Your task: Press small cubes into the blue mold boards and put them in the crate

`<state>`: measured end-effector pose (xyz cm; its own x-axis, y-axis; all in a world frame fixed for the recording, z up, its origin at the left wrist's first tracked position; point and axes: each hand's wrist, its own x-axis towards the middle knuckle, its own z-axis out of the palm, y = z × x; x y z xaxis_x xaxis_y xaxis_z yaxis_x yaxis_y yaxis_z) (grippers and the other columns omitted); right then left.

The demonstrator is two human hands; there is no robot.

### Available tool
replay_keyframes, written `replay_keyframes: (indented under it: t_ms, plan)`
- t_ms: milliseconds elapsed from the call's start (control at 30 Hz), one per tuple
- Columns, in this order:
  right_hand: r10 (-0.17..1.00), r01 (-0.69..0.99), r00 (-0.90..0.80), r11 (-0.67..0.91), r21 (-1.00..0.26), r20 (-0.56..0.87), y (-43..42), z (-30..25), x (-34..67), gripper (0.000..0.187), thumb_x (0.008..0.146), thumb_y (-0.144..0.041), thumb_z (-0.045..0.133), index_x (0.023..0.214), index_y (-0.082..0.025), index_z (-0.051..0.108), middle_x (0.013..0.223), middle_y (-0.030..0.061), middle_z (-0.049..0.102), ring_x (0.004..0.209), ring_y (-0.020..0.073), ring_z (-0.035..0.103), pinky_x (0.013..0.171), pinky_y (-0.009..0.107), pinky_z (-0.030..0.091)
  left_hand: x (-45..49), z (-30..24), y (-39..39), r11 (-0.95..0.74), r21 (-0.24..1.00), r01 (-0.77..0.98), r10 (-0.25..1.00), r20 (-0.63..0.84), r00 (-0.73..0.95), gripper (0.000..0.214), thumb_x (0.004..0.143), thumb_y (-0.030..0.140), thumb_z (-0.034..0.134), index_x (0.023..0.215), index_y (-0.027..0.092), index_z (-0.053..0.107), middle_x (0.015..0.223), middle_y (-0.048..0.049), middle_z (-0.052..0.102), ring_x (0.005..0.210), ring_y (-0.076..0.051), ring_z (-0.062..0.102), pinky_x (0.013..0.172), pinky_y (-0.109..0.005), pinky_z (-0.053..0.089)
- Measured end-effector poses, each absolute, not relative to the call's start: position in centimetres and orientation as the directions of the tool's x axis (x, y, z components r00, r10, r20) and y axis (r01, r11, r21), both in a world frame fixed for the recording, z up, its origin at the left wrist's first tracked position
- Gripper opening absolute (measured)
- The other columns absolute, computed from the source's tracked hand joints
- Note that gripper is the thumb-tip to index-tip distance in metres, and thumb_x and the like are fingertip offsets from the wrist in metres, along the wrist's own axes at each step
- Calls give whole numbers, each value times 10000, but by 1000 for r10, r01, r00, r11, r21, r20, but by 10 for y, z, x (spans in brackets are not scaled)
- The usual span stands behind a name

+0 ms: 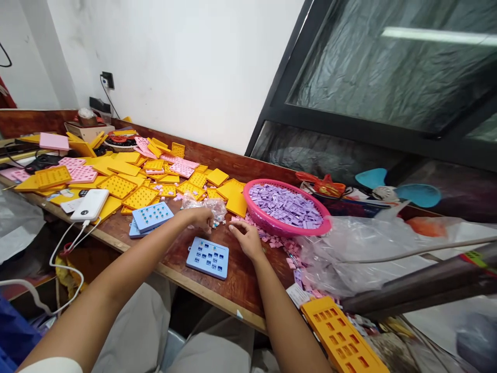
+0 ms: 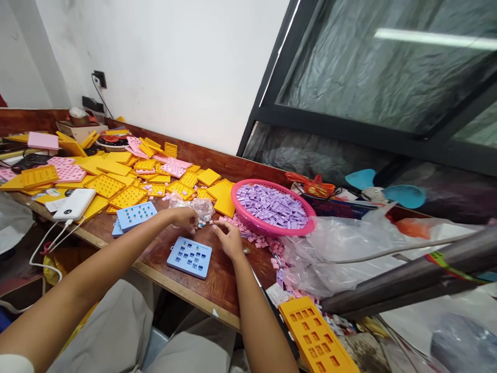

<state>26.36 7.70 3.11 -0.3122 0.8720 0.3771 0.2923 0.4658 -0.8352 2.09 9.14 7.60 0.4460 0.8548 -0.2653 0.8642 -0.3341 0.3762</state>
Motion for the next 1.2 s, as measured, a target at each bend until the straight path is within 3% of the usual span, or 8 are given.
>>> replay_keyframes:
  t_ms: [67,233,433,533,633,767,1000,1200]
  plan:
    - [867,294,-337,468,-834,368,77,30,264,296,830,-454,685,956,-196,755,975,86,779,900,267,706,882,436,539,26,71,93,-350,352,868,890,-164,425,323,706,267,759,1025,221,773,971,-44,761,869,-204,666,751,-246,473]
    - [840,287,-433,471,-834,326,75,32,263,252,828,-431,700,908,-206,777,918,68,790,855,253,720,843,398,552,40,54,92,-358,317,878,914,-74,400,225,679,146,735,898,177,777,896,-88,754,871,-243,674,798,-296,478]
    - [793,302,-492,543,-783,360,64,33,254,200,846,-374,702,878,-194,782,918,73,769,868,234,694,805,353,531,30,63,68,-343,375,861,939,102,329,185,802,251,667,946,154,731,948,-103,733,884,-230,659,796,-292,483]
    - [747,343,-548,611,-713,377,49,32,242,156,861,-338,707,884,-207,789,907,65,760,858,221,672,790,337,509,17,68,34,-326,507,798,943,235,237,276,899,319,582,1068,127,684,998,-95,717,885,-195,649,776,-269,493]
    - [692,399,-625,680,-615,360,35,31,230,101,882,-285,706,881,-231,791,887,40,764,844,208,653,803,334,480,6,67,-9,-365,738,567,927,341,154,406,910,370,606,1234,129,647,1034,-86,721,877,-185,655,777,-272,510]
    - [685,466,-634,709,-530,359,26,29,221,55,875,-232,725,853,-228,775,880,26,751,866,205,644,814,330,456,0,58,-53,-401,777,485,916,342,209,328,965,380,544,1137,175,735,1104,-78,739,998,-203,660,883,-292,492]
    - [718,506,-577,688,-519,389,29,18,218,69,908,-239,706,866,-230,760,901,30,743,882,209,640,810,326,431,11,36,-62,-315,785,534,946,303,113,280,946,384,572,1043,169,724,928,-38,754,743,-151,629,695,-244,450]
    - [703,574,-562,711,-405,437,22,14,215,98,943,-274,682,893,-258,765,905,26,748,906,226,629,814,353,382,23,21,-61,-338,796,502,929,368,42,221,996,339,509,1101,207,653,1086,-52,717,1008,-191,647,890,-282,469]
